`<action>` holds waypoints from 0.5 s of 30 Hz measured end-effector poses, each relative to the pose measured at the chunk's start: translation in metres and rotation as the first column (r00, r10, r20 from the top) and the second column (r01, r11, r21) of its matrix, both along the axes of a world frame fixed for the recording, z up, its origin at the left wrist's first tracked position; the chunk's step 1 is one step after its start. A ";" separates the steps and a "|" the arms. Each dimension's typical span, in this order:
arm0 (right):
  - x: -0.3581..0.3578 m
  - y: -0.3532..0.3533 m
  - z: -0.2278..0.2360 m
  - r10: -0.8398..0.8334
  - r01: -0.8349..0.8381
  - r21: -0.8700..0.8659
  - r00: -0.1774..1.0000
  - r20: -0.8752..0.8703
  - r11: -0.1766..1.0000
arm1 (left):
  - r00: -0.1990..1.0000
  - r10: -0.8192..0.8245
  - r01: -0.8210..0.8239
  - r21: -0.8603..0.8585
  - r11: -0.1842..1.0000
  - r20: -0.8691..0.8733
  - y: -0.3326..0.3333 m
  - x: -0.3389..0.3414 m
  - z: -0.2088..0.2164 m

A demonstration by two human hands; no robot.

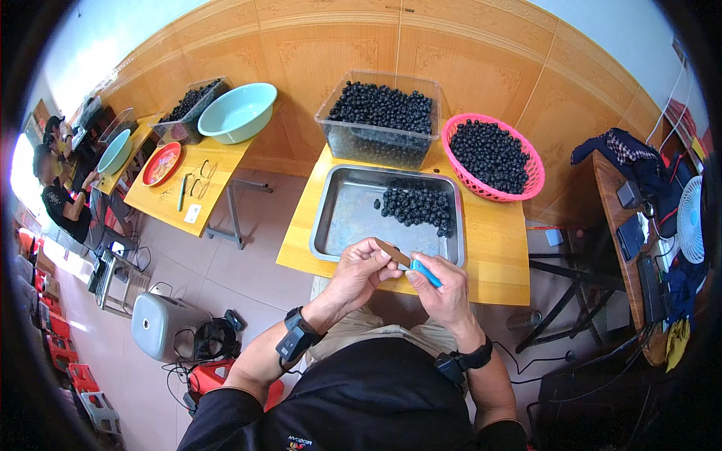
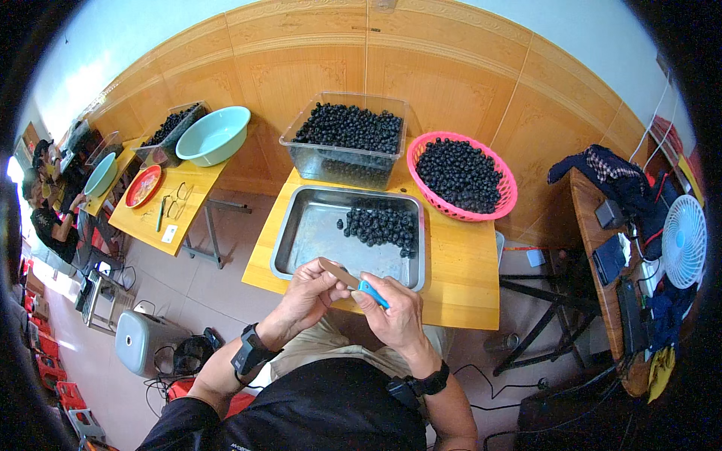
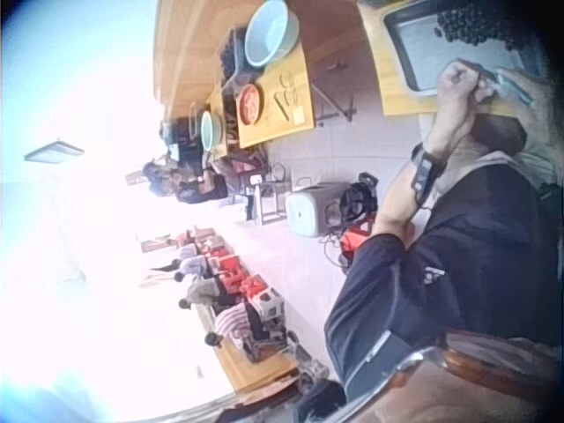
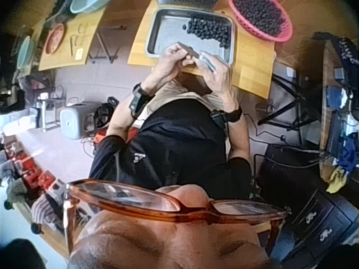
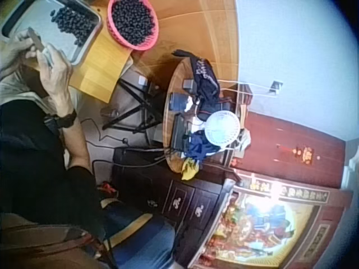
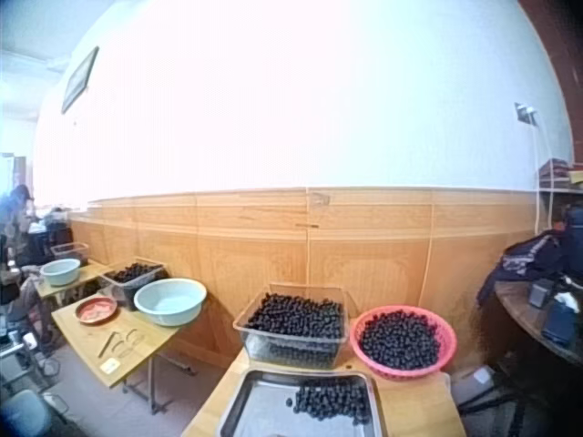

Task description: Sorting and trimming berries with a small knife.

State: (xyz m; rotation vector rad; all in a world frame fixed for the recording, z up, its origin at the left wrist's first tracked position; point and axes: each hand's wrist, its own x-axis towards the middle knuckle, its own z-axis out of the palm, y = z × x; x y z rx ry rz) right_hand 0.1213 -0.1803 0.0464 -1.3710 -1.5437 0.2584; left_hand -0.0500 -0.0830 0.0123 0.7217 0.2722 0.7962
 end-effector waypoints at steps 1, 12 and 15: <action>0.002 0.000 -0.004 -0.016 0.016 -0.002 1.000 0.013 1.000 | 1.000 -0.001 0.001 0.000 1.000 0.001 -0.003 -0.002 0.004; -0.005 0.008 0.013 0.135 -0.133 0.026 0.984 -0.117 0.991 | 0.997 -0.022 0.026 0.050 0.998 -0.071 -0.009 0.002 0.013; -0.007 0.010 0.014 0.150 -0.149 0.011 0.983 -0.104 0.989 | 0.994 -0.066 0.072 0.068 0.995 -0.091 -0.006 -0.001 0.009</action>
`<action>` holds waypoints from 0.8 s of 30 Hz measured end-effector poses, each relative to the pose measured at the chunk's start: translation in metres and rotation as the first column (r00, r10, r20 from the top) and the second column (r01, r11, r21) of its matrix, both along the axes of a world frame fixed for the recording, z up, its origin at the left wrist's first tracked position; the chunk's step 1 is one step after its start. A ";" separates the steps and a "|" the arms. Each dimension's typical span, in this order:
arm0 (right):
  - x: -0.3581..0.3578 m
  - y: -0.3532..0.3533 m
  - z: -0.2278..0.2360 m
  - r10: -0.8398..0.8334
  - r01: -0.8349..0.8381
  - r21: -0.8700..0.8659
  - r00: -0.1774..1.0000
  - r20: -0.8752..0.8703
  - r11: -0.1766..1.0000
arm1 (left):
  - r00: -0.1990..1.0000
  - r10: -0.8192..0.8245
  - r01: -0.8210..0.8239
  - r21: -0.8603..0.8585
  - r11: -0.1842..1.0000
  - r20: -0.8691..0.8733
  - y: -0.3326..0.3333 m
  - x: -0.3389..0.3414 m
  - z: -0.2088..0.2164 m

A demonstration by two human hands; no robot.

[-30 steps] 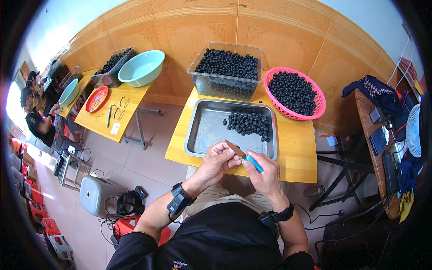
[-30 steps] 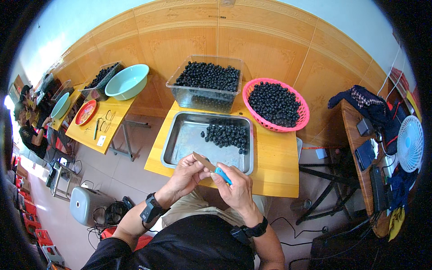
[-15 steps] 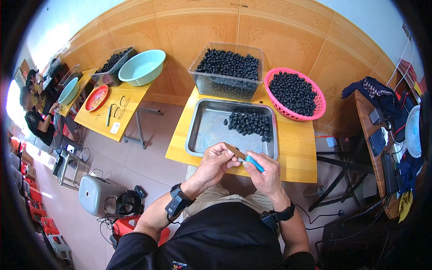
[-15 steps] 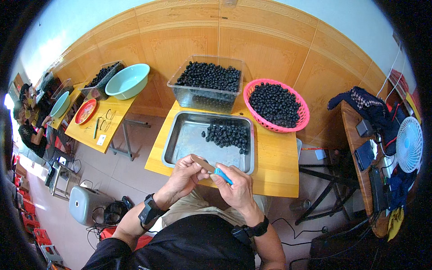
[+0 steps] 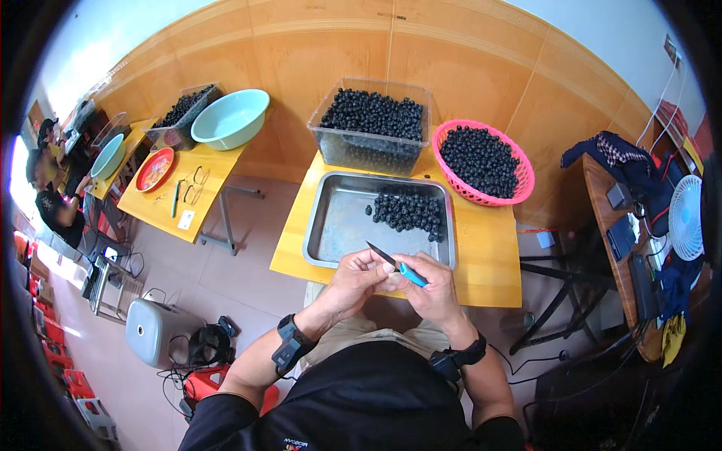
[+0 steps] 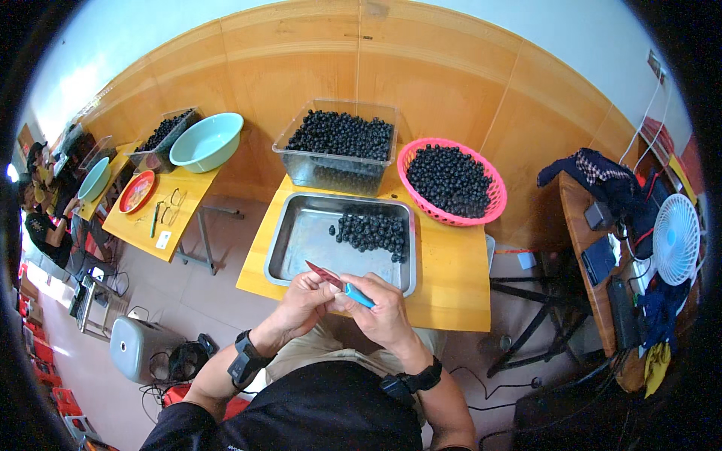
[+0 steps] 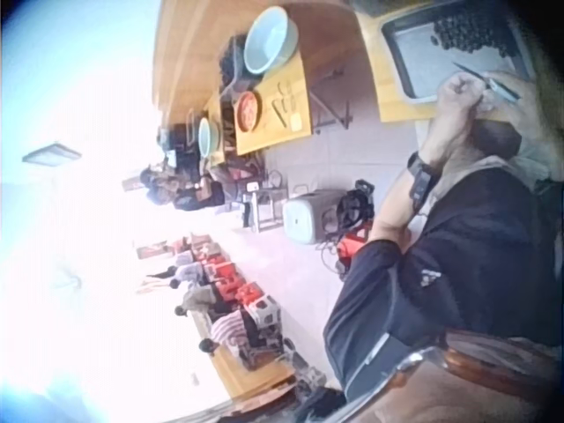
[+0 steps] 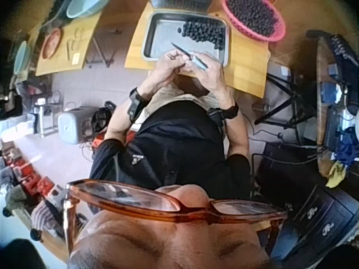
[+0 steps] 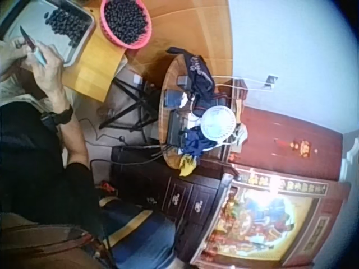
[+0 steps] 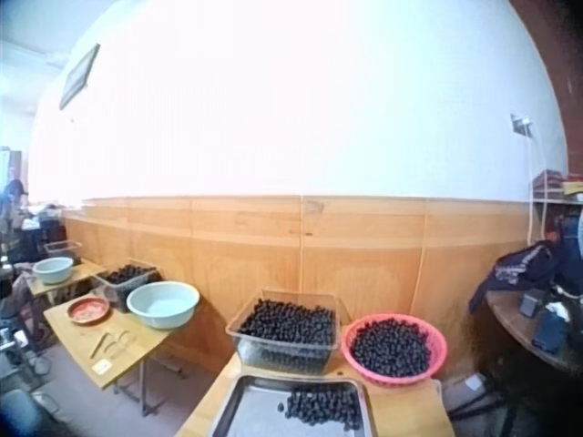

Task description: Sorting and trimming berries with a small knife.

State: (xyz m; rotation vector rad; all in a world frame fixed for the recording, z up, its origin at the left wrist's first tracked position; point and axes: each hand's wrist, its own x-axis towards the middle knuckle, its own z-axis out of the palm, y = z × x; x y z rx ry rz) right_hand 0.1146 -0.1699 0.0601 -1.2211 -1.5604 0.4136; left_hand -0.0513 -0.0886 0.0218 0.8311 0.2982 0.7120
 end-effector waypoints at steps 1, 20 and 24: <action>0.000 0.001 -0.002 0.015 -0.015 -0.003 1.000 0.002 1.000 | 1.000 -0.026 0.026 0.005 1.000 -0.015 0.001 -0.001 -0.001; 0.131 0.073 -0.017 -0.629 0.633 0.012 0.766 0.135 0.774 | 0.439 0.739 0.116 0.848 0.517 -0.511 0.130 0.024 -0.017; 0.094 0.043 -0.025 -0.576 0.579 -0.042 0.815 0.059 0.814 | 0.292 0.770 0.291 0.820 0.493 -0.567 0.153 0.030 -0.041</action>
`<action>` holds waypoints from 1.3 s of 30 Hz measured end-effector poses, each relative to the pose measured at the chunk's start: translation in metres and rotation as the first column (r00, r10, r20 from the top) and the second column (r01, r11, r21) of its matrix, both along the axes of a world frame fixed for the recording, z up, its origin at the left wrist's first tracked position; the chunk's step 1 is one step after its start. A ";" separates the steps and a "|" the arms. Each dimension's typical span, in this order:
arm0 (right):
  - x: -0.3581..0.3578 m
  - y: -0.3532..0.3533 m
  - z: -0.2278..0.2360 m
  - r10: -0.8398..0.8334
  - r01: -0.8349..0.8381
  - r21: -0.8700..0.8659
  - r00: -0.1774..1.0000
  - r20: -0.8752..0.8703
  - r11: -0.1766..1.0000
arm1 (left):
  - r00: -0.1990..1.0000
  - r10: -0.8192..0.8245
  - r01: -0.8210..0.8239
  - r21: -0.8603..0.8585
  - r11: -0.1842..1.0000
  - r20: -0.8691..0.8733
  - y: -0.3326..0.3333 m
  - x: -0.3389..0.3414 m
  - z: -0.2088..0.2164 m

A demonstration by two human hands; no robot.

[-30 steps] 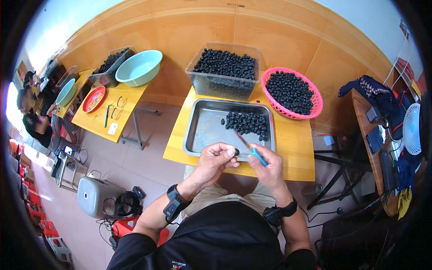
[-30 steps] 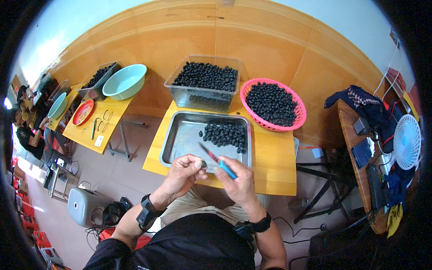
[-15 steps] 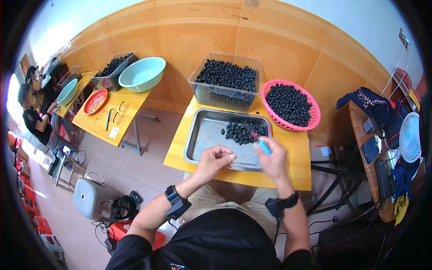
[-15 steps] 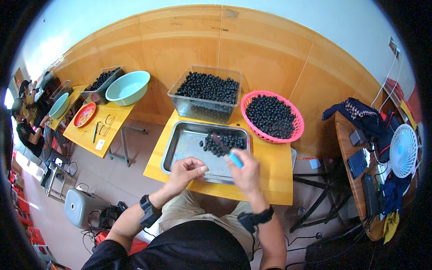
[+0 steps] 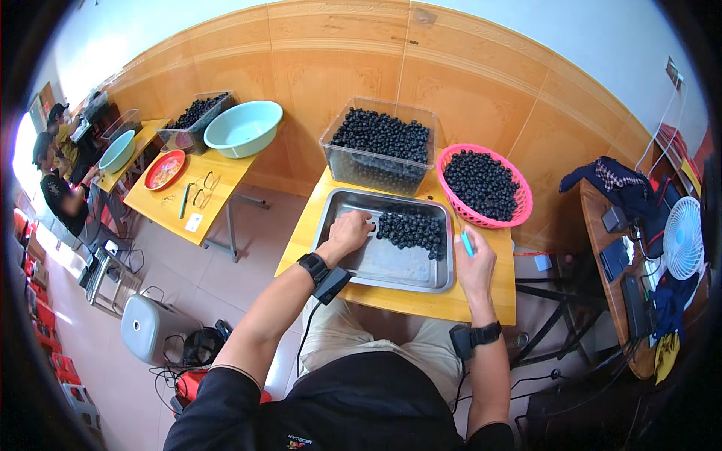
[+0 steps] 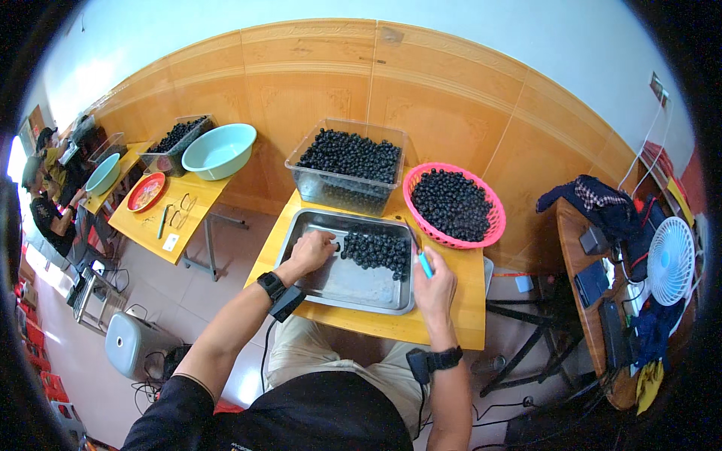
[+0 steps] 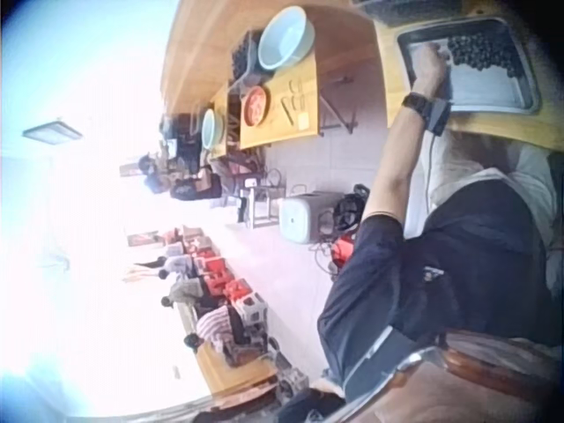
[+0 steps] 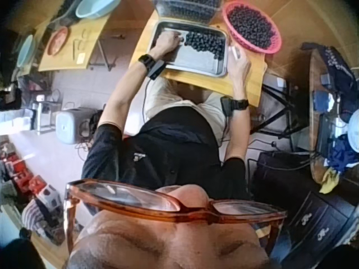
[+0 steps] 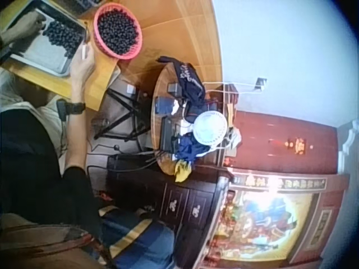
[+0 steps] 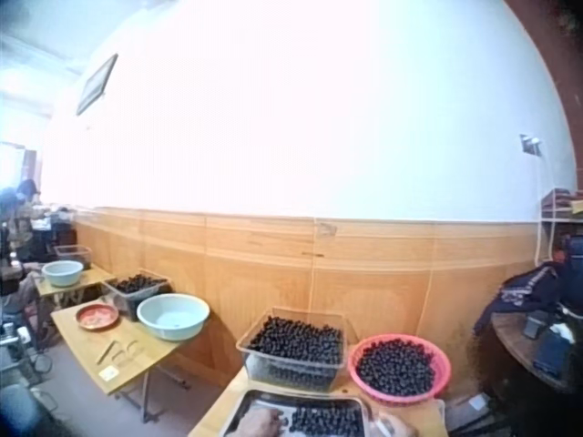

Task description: Sorting and trimming berries with a small knife.

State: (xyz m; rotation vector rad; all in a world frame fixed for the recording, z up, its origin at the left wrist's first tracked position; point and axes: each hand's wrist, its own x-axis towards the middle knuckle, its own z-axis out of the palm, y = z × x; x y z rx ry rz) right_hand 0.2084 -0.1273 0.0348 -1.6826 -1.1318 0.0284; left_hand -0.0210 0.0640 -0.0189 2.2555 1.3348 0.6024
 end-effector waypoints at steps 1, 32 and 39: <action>-0.003 -0.008 -0.003 -0.004 0.004 0.000 1.000 -0.003 1.000 | 1.000 -0.004 0.004 0.000 1.000 -0.003 0.001 0.002 0.001; -0.087 -0.047 0.002 0.428 -0.428 0.036 0.904 0.014 0.903 | 0.234 0.467 0.808 -0.438 0.394 0.853 -0.116 -0.028 0.040; -0.092 -0.052 0.012 0.425 -0.427 0.022 0.904 0.056 0.904 | 0.184 0.515 0.839 -0.406 0.361 0.837 -0.130 -0.030 0.046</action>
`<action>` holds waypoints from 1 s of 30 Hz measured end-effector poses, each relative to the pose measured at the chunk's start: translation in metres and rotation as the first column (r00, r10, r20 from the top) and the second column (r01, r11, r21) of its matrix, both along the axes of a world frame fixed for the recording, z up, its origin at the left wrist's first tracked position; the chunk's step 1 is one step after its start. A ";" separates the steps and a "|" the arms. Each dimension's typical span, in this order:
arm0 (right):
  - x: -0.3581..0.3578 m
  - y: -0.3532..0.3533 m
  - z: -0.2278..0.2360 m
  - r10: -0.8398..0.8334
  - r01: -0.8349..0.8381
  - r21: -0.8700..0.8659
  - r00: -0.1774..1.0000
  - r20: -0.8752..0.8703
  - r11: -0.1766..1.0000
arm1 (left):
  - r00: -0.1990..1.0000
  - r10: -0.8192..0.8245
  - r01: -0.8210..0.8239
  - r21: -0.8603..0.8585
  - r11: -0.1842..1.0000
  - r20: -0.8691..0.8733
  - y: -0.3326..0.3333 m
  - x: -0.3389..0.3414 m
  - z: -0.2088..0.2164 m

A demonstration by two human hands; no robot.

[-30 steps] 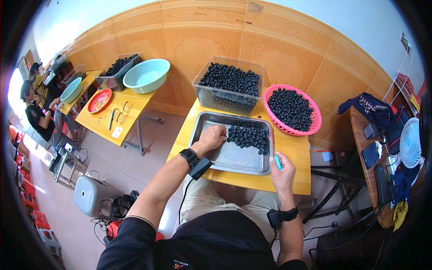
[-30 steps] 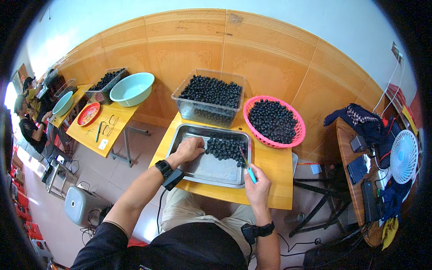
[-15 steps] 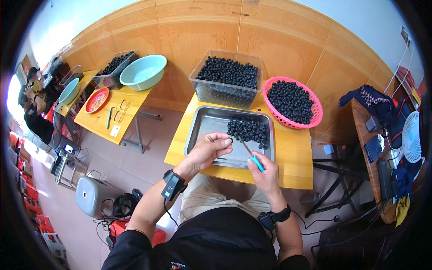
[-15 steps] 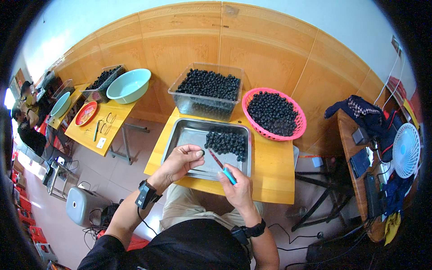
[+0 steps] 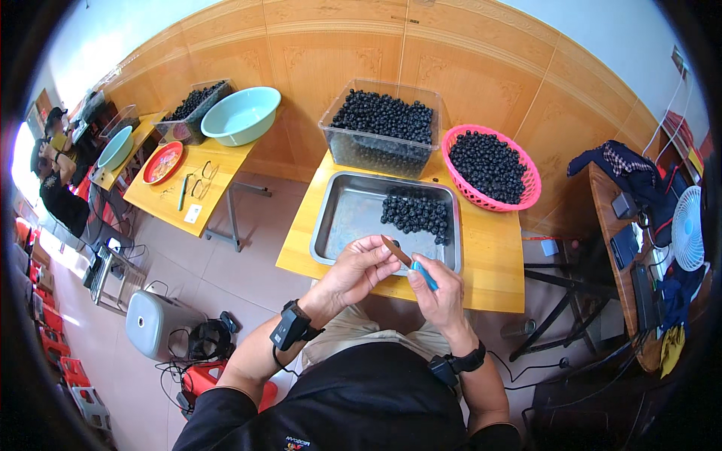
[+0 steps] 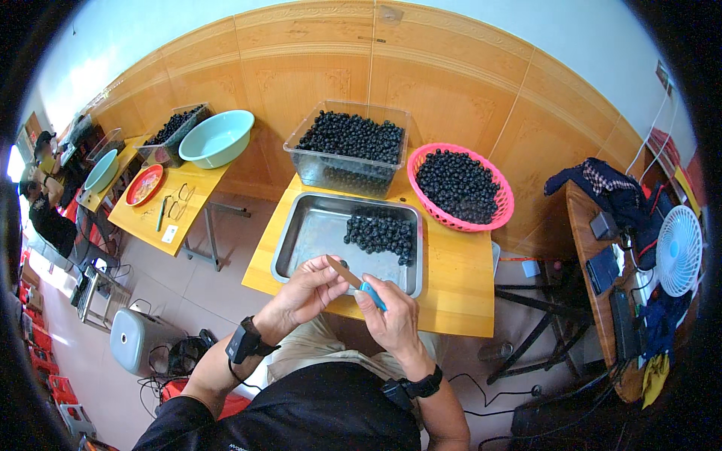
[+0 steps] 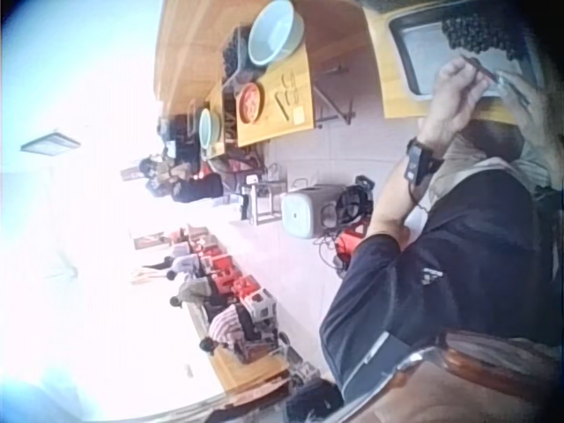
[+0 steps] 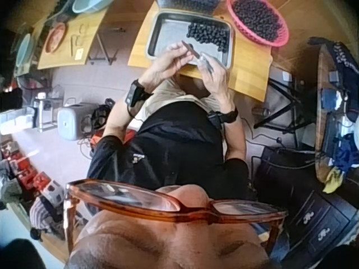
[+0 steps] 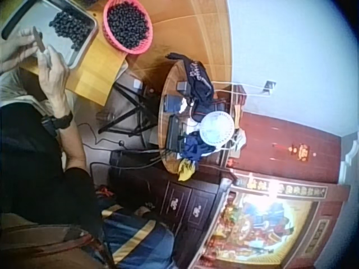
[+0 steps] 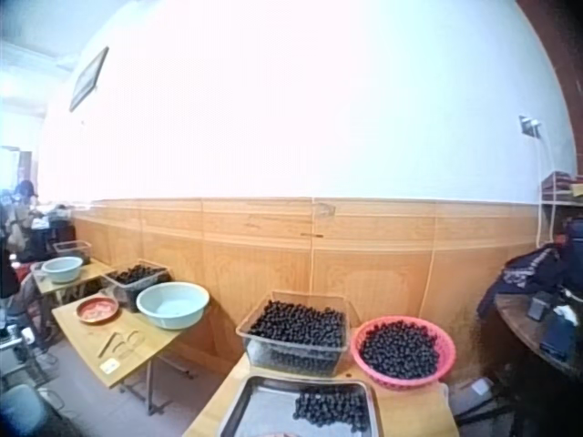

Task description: Sorting and trimming berries with a small knife.

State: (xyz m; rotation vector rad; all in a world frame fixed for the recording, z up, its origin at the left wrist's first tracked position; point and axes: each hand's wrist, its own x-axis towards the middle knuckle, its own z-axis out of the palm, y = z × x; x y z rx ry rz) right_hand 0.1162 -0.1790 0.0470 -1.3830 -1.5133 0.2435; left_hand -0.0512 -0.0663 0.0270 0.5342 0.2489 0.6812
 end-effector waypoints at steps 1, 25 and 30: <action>0.000 -0.001 0.001 -0.006 0.006 0.003 1.000 0.019 1.000 | 1.000 -0.004 0.004 0.001 1.000 0.026 -0.002 0.000 -0.001; -0.005 0.010 0.016 0.200 -0.197 0.049 0.976 -0.087 0.979 | 0.999 -0.047 0.049 0.134 0.990 -0.015 -0.018 -0.004 0.001; -0.001 0.010 0.014 0.212 -0.213 -0.008 0.974 -0.078 0.977 | 0.986 -0.114 0.129 0.121 0.984 -0.126 -0.013 -0.009 -0.003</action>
